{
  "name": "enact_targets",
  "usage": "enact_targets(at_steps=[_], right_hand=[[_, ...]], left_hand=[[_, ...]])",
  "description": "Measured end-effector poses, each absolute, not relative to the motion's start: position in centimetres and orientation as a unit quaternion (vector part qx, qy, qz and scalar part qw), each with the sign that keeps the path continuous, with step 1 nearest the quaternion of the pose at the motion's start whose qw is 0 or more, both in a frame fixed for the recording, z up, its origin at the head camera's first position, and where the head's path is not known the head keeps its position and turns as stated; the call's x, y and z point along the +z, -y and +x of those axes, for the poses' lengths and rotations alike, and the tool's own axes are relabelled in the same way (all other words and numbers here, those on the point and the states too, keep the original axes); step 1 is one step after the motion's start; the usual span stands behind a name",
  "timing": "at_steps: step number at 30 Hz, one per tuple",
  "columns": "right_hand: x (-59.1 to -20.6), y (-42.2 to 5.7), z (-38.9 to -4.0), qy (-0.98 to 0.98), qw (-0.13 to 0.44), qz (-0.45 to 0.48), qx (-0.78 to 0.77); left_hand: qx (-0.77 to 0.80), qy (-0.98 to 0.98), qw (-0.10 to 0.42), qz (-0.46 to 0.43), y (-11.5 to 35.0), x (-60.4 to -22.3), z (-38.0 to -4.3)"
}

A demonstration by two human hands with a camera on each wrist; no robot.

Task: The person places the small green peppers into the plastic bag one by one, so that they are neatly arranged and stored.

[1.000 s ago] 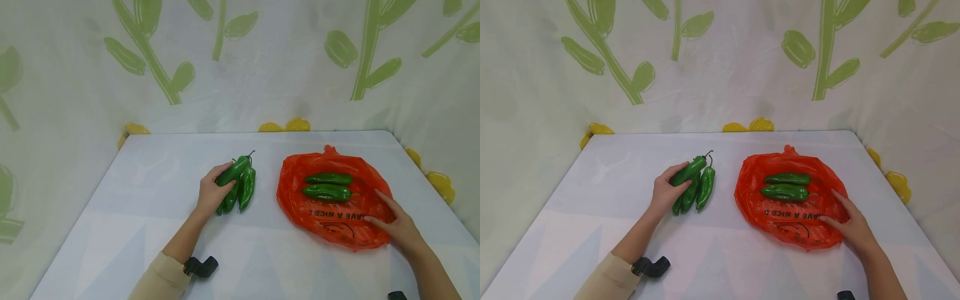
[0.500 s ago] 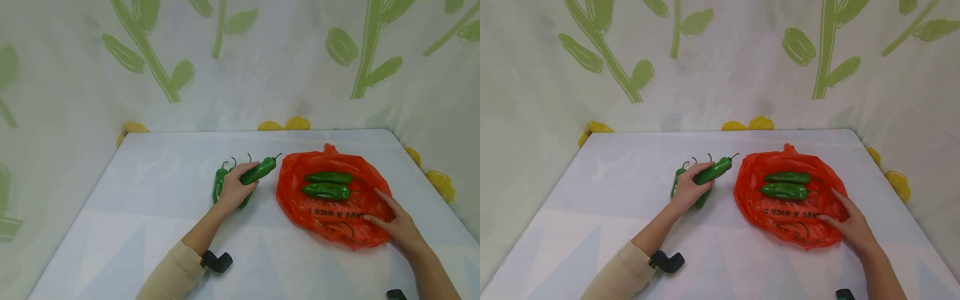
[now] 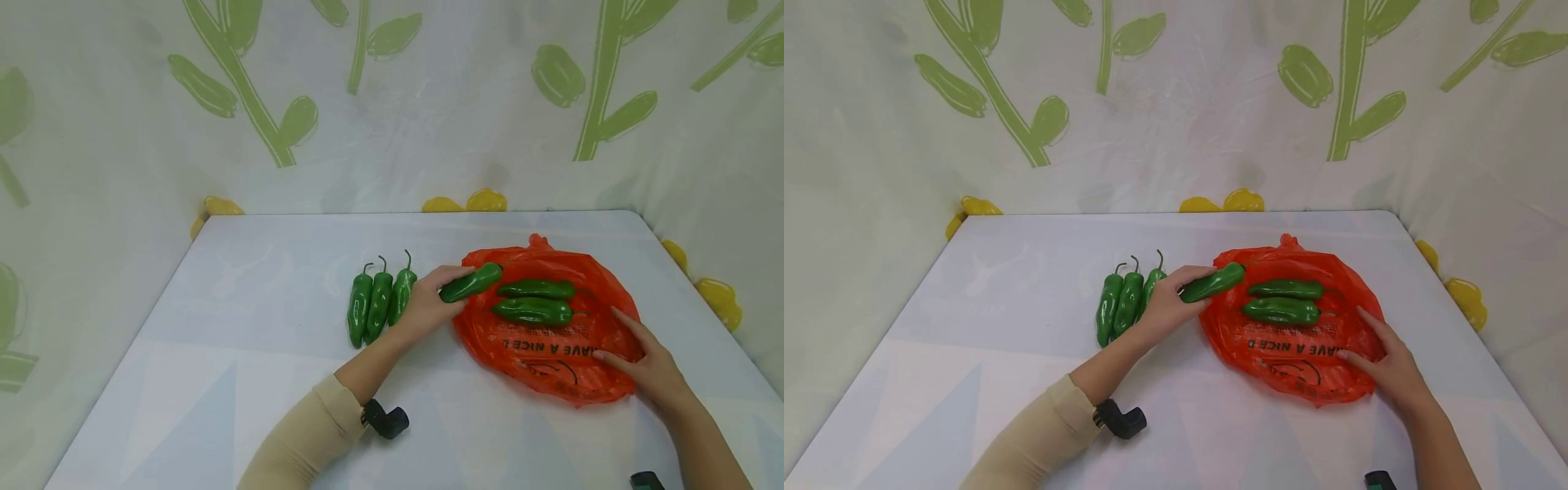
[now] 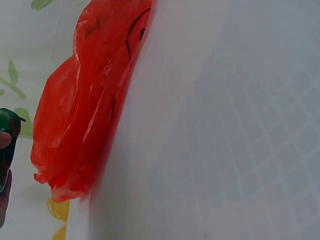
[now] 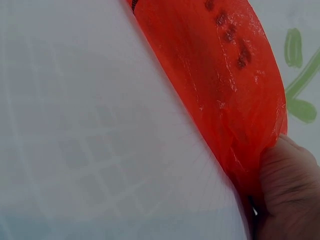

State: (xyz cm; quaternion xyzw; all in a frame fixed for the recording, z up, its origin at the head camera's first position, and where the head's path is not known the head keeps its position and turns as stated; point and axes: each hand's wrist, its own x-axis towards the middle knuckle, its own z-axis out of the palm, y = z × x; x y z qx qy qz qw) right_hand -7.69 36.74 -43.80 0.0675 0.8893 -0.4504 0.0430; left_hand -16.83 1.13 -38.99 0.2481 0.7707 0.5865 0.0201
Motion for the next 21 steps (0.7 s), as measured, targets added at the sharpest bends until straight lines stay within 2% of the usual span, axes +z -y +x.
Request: enact_targets(at_steps=[12, 17, 21], right_hand=[[-43.8, -36.9, -7.6, -0.893, 0.045, 0.071, -0.442], [-43.8, -36.9, -7.6, -0.891, 0.047, 0.073, -0.445], [-43.9, -36.8, -7.6, -0.888, 0.044, 0.071, -0.452]], left_hand=[[0.499, -0.778, 0.051, 0.379, -5.0, -39.2, -17.2], [0.462, -0.791, 0.048, 0.398, -6.7, -39.7, -17.0], [0.440, -0.800, 0.066, 0.404, -7.8, -40.0, -16.7]])
